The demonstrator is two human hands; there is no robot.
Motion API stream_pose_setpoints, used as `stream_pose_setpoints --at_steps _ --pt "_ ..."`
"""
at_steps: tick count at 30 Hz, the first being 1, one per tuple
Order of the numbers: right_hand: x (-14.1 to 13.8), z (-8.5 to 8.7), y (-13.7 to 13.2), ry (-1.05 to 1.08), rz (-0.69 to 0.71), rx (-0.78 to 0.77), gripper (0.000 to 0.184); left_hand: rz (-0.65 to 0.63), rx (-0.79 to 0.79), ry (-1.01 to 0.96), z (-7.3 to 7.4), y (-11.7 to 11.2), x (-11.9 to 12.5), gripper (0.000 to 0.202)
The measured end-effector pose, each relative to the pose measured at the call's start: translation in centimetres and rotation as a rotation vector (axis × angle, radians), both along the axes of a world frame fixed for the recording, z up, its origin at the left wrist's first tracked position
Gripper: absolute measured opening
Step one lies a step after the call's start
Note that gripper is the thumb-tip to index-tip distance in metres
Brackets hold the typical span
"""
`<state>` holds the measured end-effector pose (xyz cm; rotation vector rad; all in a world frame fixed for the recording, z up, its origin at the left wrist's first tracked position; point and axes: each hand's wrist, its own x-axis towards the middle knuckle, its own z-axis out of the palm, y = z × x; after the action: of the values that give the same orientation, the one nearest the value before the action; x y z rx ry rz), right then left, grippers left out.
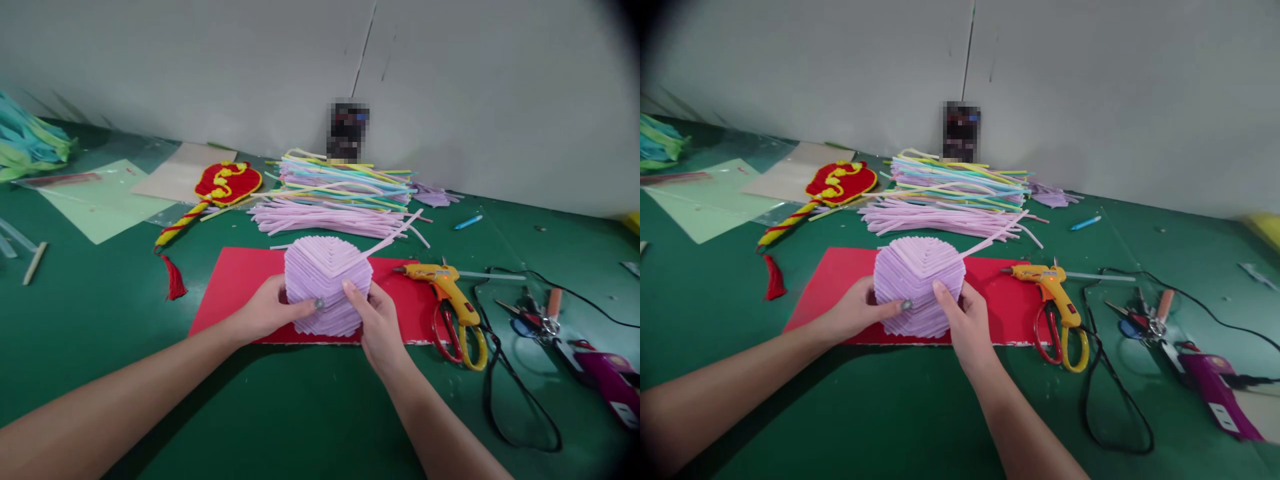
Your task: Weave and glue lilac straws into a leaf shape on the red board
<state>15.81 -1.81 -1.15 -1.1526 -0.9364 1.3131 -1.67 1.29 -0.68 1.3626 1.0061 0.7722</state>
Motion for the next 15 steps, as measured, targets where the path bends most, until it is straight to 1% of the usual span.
stream_pose_setpoints --at_steps 4,9,15 --pt "0.09 -0.15 0.01 -0.016 -0.007 0.000 0.022 0.012 0.009 0.009 -0.02 0.02 -0.02 0.042" --pt "0.16 0.03 0.06 -0.035 0.004 0.014 0.022 -0.013 -0.004 0.007 -0.05 -0.09 0.03 0.037" --pt "-0.03 0.36 0.17 -0.020 -0.035 0.032 0.027 -0.028 -0.001 0.037 -0.10 -0.21 0.05 0.033"
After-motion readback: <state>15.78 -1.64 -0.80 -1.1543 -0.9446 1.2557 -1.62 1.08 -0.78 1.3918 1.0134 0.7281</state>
